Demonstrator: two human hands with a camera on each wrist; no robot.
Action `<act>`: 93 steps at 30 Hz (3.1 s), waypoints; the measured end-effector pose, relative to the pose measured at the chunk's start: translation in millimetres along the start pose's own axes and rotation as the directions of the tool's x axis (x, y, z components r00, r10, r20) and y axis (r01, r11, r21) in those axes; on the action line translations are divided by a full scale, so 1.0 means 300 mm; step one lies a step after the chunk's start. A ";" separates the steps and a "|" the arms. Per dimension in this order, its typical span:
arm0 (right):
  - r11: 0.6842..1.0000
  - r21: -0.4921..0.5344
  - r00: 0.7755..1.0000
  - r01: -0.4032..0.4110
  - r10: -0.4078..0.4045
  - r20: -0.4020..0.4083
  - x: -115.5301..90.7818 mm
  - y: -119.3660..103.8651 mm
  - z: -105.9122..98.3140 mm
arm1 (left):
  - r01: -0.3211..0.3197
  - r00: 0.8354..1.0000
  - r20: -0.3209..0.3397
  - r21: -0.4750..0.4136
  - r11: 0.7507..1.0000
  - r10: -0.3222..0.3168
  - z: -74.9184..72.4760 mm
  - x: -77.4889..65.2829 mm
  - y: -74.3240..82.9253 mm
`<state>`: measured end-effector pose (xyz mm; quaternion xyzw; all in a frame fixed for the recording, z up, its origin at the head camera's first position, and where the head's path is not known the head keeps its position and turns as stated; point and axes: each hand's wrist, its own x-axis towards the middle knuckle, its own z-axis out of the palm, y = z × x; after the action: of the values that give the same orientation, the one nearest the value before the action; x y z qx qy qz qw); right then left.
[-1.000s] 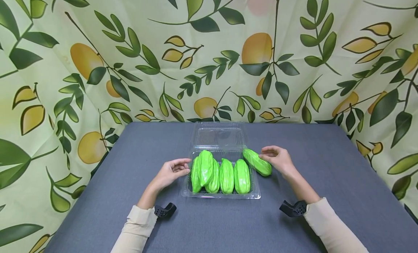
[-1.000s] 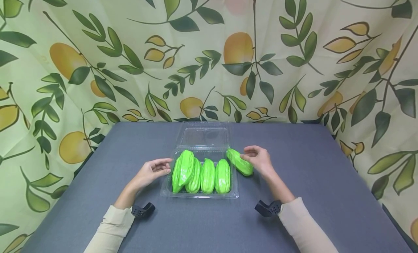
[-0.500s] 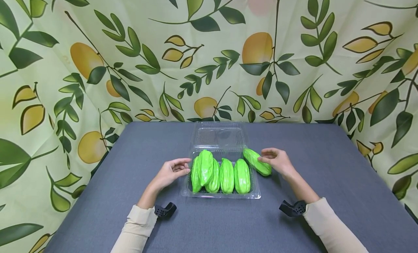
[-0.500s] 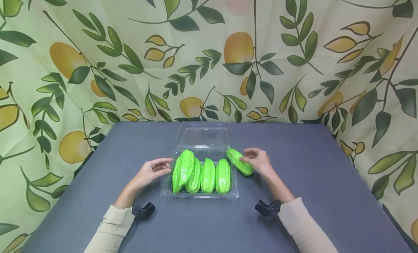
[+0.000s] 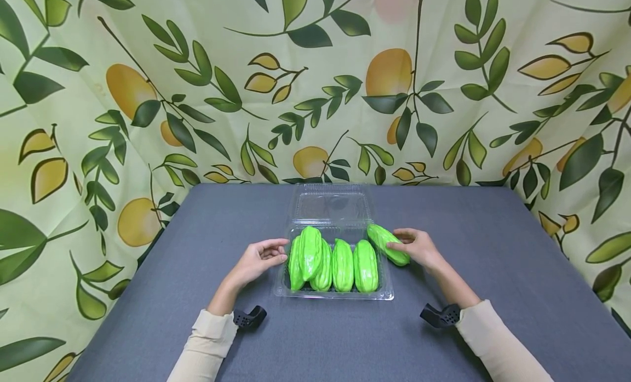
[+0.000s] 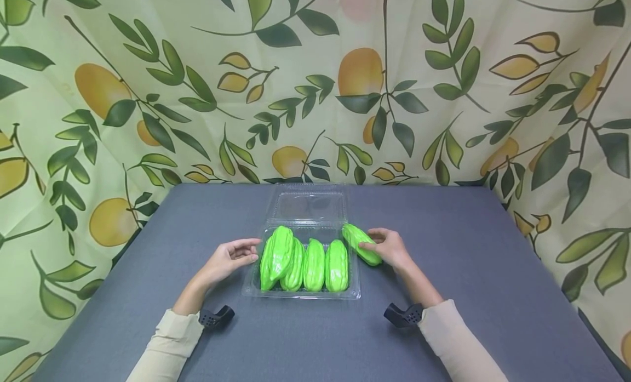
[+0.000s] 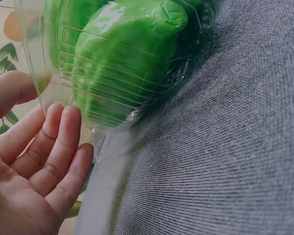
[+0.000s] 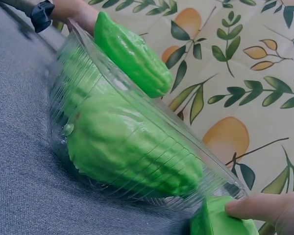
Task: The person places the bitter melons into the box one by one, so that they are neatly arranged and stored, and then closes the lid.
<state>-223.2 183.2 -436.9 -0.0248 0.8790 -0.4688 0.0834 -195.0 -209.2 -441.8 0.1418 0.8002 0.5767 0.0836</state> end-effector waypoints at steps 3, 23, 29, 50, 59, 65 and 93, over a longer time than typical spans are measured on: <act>1.000 -0.009 1.000 -0.004 0.004 0.009 0.003 0.002 0.003 | 0.000 1.000 0.000 0.001 1.000 0.000 0.000 -0.001 -0.001; 1.000 -0.003 1.000 -0.019 0.019 -0.003 -0.004 -0.010 -0.002 | 0.001 1.000 0.001 0.000 1.000 -0.001 0.000 -0.004 0.005; 1.000 0.016 1.000 -0.018 0.018 -0.010 -0.002 -0.003 -0.007 | -0.004 1.000 0.005 -0.007 1.000 0.004 0.000 -0.004 0.006; 0.999 0.007 0.999 -0.036 0.036 -0.029 -0.024 -0.006 -0.052 | -0.005 1.000 0.005 -0.001 1.000 0.005 0.001 -0.004 0.005; 0.998 0.028 0.998 -0.051 0.051 -0.027 -0.035 -0.016 -0.062 | -0.012 1.000 0.006 -0.005 1.000 0.012 0.000 -0.003 0.004; 0.998 0.038 0.998 -0.051 0.052 -0.028 -0.046 -0.025 -0.070 | -0.014 1.000 0.007 -0.006 1.000 0.014 0.001 -0.002 0.006; 0.995 0.085 0.997 -0.060 0.063 -0.035 -0.110 -0.090 -0.052 | -0.005 1.000 -0.001 -0.018 1.000 0.005 0.006 -0.002 0.010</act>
<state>-194.4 184.9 -401.8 0.0147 0.8603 -0.5029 0.0824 -193.7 -206.9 -439.6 0.1428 0.7948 0.5840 0.0831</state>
